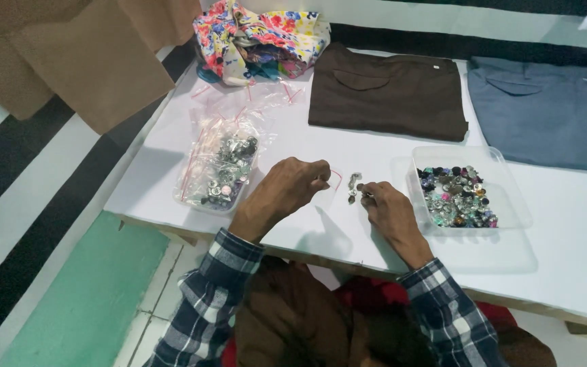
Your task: Sorting small metal fasteners from a plastic container onto a work surface
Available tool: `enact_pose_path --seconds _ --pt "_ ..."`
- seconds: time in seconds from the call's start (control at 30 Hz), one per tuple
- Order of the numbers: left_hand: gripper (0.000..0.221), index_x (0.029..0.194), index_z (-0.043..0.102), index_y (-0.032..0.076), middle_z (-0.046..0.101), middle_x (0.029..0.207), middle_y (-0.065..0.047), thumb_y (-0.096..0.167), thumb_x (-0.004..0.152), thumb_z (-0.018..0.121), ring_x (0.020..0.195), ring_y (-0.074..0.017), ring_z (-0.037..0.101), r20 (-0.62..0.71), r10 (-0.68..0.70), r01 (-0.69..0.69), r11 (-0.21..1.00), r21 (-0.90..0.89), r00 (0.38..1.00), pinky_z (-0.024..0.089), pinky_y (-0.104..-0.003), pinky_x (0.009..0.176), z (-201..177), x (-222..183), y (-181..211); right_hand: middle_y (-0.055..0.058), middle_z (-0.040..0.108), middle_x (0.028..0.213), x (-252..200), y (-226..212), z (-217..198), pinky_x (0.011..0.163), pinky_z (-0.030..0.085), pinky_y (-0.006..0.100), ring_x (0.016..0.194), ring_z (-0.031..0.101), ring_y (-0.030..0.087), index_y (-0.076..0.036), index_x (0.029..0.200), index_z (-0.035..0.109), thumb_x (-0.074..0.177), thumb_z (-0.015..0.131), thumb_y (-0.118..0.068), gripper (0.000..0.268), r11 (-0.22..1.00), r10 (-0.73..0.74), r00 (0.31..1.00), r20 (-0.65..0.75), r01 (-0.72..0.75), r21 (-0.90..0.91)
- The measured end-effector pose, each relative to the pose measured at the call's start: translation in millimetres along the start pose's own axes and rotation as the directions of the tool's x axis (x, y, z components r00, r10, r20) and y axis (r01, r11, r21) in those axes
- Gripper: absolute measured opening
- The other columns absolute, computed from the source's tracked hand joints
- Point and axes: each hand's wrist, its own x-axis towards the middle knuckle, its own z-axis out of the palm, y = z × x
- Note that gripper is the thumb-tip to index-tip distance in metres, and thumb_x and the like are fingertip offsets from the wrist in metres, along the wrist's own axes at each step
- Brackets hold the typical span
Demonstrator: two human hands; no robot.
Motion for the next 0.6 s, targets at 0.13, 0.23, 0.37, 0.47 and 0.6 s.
enact_pose_path --seconds 0.13,0.23,0.37,0.47,0.6 --pt "0.01 0.103 0.07 0.009 0.075 0.081 -0.017 0.012 0.095 0.065 0.082 -0.039 0.076 0.017 0.005 -0.005 1.0 -0.011 1.0 0.057 -0.049 0.08 3.3 9.1 2.4 0.007 0.071 0.113 -1.5 -2.0 -5.8 0.089 0.061 0.04 0.104 0.073 0.03 -0.02 0.119 0.072 0.097 0.068 -0.024 0.022 1.0 0.0 1.0 0.004 0.0 -0.012" --pt "0.006 0.099 0.069 0.009 0.075 0.078 -0.017 0.012 0.095 0.065 0.079 -0.037 0.077 0.031 0.024 -0.024 1.0 0.013 0.999 0.057 -0.046 0.079 4.7 14.9 1.5 0.004 0.072 0.11 -1.1 4.7 -5.8 0.09 0.061 0.035 0.103 0.074 0.026 -0.022 0.112 0.074 0.094 0.07 -0.021 0.018 1.0 0.011 1.0 0.028 -0.01 -0.017" --pt "0.004 0.092 0.069 0.011 0.073 0.071 -0.014 0.011 0.094 0.066 0.069 -0.0296 0.075 0.046 0.031 -0.032 0.999 0.028 0.998 0.058 -0.04 0.072 10.6 22.2 -4.0 0.011 0.073 0.107 -6.4 1.9 -13.2 0.089 0.061 0.038 0.103 0.074 0.031 -0.015 0.109 0.075 0.091 0.072 -0.014 0.019 0.992 0.021 0.999 0.032 -0.025 0.122" --pt "0.006 0.088 0.068 0.01 0.07 0.066 -0.013 0.011 0.093 0.067 0.063 -0.0273 0.073 0.049 0.033 -0.034 0.999 0.017 0.998 0.056 -0.037 0.065 15.8 27.0 -7.3 0.013 0.074 0.103 -9.2 4.3 -14.7 0.086 0.062 0.037 0.101 0.074 0.033 -0.011 0.106 0.076 0.088 0.074 -0.009 0.018 0.967 0.046 0.999 -0.017 -0.04 0.253" --pt "0.01 0.082 0.064 0.013 0.067 0.062 -0.011 0.012 0.092 0.068 0.058 -0.0246 0.07 0.058 0.026 -0.026 1.0 0.0 0.998 0.054 -0.037 0.061 22.9 34.6 -14.6 0.013 0.076 0.101 -18.1 -7.6 -27.6 0.082 0.062 0.035 0.099 0.074 0.031 -0.014 0.101 0.079 0.084 0.079 -0.008 0.018 0.852 0.163 0.978 -0.13 -0.073 0.518"
